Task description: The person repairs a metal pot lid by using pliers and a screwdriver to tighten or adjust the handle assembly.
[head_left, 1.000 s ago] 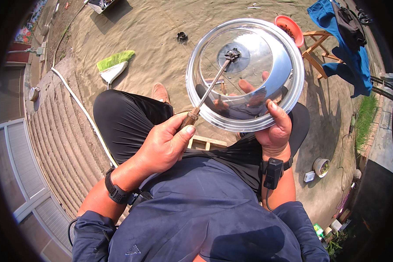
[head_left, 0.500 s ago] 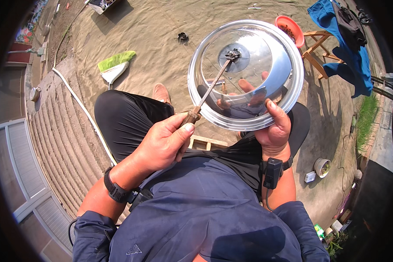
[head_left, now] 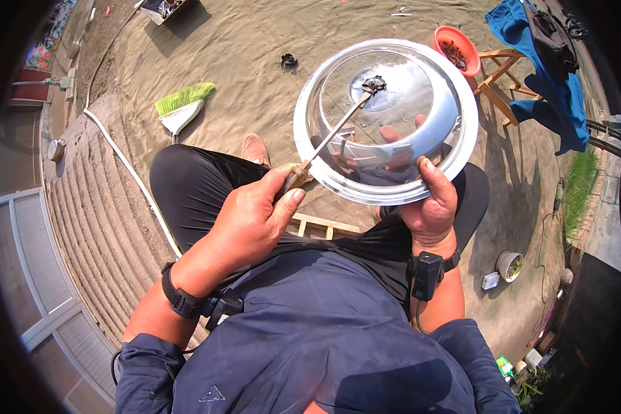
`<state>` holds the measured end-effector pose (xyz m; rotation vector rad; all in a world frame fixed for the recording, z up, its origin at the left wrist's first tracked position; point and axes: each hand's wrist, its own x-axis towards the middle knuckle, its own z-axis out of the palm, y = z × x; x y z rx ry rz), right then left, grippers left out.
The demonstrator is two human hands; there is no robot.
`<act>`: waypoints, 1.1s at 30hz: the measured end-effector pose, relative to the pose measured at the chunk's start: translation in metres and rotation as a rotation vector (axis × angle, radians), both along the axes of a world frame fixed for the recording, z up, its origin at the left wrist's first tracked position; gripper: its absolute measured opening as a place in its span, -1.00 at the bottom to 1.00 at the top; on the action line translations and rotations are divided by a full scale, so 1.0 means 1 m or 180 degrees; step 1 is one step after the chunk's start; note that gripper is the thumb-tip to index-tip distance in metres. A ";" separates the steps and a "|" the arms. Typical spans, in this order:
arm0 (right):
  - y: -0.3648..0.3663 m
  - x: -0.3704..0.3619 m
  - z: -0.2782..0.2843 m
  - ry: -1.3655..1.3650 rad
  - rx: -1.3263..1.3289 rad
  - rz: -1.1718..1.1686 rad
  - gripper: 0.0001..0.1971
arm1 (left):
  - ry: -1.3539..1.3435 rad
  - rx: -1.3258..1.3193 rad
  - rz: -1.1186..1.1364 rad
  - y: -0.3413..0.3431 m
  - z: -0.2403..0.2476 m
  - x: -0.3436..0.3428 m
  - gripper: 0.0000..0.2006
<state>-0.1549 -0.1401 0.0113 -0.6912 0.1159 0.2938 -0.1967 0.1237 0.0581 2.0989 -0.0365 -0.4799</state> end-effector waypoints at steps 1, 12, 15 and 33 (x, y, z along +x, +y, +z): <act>0.000 0.000 0.000 -0.0007 -0.0003 0.0000 -0.29 | -0.0069 0.0121 -0.0020 0.000 0.000 0.000 -0.69; 0.006 -0.001 0.005 -0.0112 0.0102 0.0156 -0.25 | 0.0729 -0.1108 0.0467 -0.007 -0.005 -0.003 -0.68; 0.006 0.000 0.005 -0.0123 0.0040 0.0149 -0.24 | 0.1077 -0.1473 0.0550 -0.006 -0.004 -0.002 -0.67; 0.001 0.001 0.001 -0.0116 -0.0358 -0.0112 -0.24 | 0.1780 -0.2479 0.0686 -0.008 0.002 0.003 -0.59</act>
